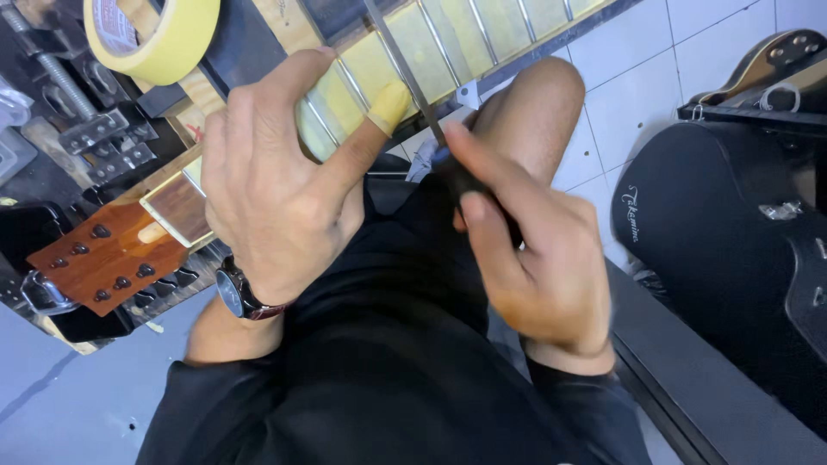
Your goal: The person files the frets on a guitar neck using a small metal file. The fretboard is taped off to protect the wood. The person works methodically along the frets, applying the file to each one.
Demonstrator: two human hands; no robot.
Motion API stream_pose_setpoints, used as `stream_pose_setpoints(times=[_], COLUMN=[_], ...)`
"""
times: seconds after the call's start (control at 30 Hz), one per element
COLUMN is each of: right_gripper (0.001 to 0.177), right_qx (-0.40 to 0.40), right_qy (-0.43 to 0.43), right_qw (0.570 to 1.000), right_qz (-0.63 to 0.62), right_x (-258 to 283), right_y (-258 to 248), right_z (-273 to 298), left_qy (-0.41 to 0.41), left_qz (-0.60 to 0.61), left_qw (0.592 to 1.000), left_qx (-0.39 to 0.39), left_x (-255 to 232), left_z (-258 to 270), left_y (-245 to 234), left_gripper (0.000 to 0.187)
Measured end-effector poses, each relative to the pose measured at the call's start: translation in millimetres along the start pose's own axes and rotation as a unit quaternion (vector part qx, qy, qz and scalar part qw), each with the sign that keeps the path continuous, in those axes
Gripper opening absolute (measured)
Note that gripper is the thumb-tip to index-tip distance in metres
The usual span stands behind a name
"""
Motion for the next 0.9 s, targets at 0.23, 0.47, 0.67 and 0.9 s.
stream_pose_setpoints(times=[0.23,0.47,0.67,0.9], right_gripper=[0.034,0.036,0.038,0.041], right_qx=[-0.053,-0.037,-0.069,-0.112], right_qy=[0.02,-0.079,-0.044,0.009], right_qw=[0.998,0.996,0.996,0.991], right_qz=[0.025,0.017,-0.046,-0.079], right_x=[-9.7,6.9,-22.0,-32.0], right_y=[-8.2,2.8,-0.1,4.1], right_z=[33.5,5.1,35.1,47.8], left_qy=[0.001,0.009,-0.013,0.023], left_qz=[-0.021,0.001,0.011,0.001], left_qw=[1.0,0.999,0.999,1.0], left_qx=[-0.004,-0.039,-0.034,-0.019], left_x=[2.3,0.6,3.6,1.1], left_z=[6.1,-1.1,4.4,3.6], left_y=[5.6,-5.4,0.8,-1.1], left_gripper=[0.03,0.014,0.022,0.007])
Point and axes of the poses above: each hand's wrist, its own z-axis away from the middle knuckle, its own y-axis out of the palm, x = y × z, the point moved 10 cm from there along -z, towards the middle knuckle, and after that the axes turned 15 degrees about -z, right-handed, at the moved point
